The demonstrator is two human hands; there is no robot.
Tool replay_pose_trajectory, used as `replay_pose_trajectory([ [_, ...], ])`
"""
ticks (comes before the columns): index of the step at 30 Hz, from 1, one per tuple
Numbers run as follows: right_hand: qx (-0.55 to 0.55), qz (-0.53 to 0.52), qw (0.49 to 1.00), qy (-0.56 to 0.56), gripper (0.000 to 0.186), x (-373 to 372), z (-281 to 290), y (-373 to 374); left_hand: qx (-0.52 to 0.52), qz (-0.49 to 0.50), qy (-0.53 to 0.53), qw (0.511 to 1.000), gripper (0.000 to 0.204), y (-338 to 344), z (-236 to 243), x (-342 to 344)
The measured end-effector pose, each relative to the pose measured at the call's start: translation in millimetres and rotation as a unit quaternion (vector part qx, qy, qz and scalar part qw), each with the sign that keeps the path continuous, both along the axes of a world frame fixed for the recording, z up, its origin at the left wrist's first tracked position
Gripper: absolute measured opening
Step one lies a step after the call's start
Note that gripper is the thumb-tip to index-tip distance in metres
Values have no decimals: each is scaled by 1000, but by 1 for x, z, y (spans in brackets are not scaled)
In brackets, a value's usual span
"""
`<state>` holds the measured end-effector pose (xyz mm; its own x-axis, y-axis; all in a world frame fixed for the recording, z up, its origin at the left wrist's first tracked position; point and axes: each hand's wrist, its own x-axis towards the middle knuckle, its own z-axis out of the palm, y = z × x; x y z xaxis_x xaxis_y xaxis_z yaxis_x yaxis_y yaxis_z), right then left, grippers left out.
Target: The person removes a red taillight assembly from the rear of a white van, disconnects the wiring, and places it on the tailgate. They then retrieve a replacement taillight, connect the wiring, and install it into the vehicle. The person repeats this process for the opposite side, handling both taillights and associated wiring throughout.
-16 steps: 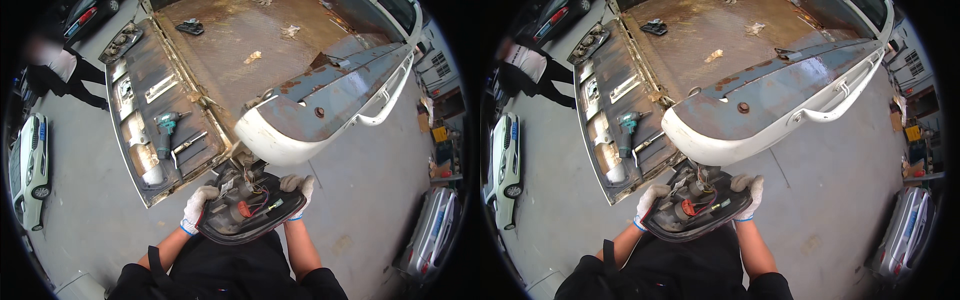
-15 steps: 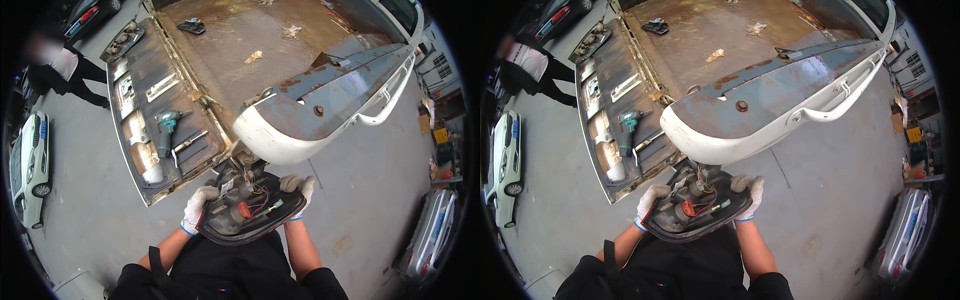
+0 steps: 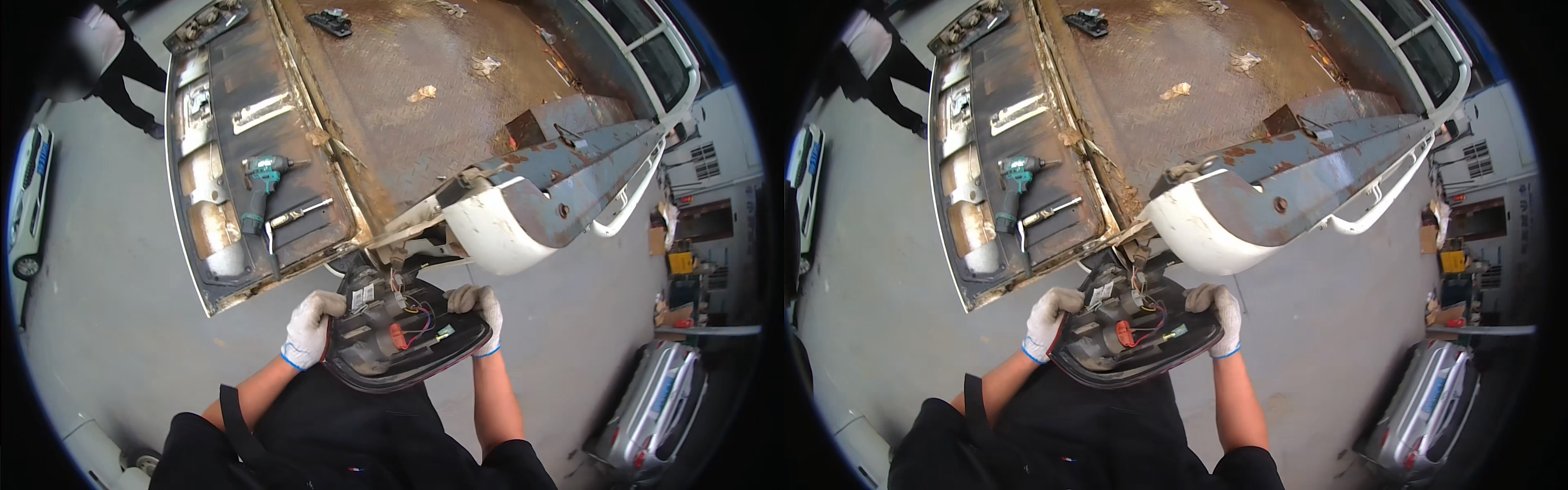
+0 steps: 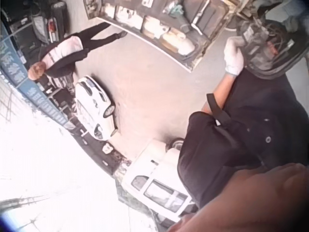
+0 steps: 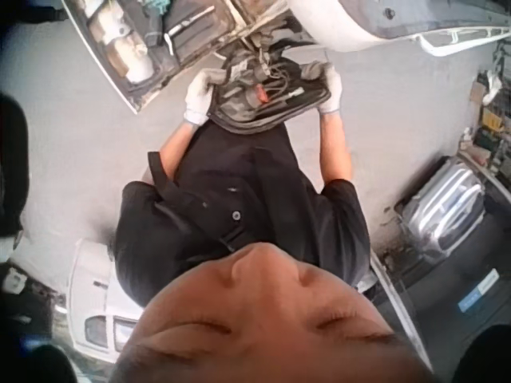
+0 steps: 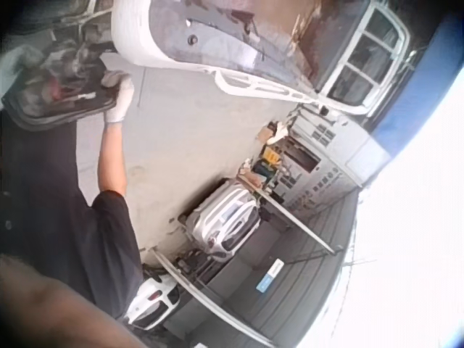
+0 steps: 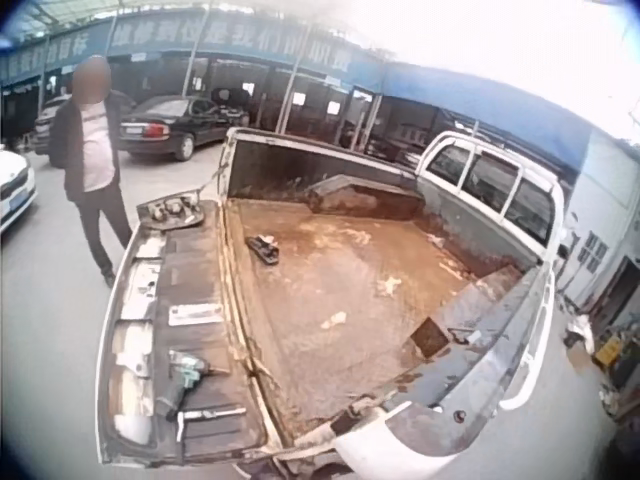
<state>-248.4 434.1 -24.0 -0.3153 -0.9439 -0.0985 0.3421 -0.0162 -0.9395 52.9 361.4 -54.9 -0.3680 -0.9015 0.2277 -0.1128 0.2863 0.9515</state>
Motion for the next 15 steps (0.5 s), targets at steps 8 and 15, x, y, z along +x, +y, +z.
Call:
replay_pose_trajectory([
  [8, 197, 394, 819, 368, 46, -18, 57, -74, 14, -12, 37, 999, 19, -15, -9, 3],
  [15, 214, 657, 541, 479, 54, 26, 37, -139, 87, 0, 34, 996, 20, -11, -15, 10],
])
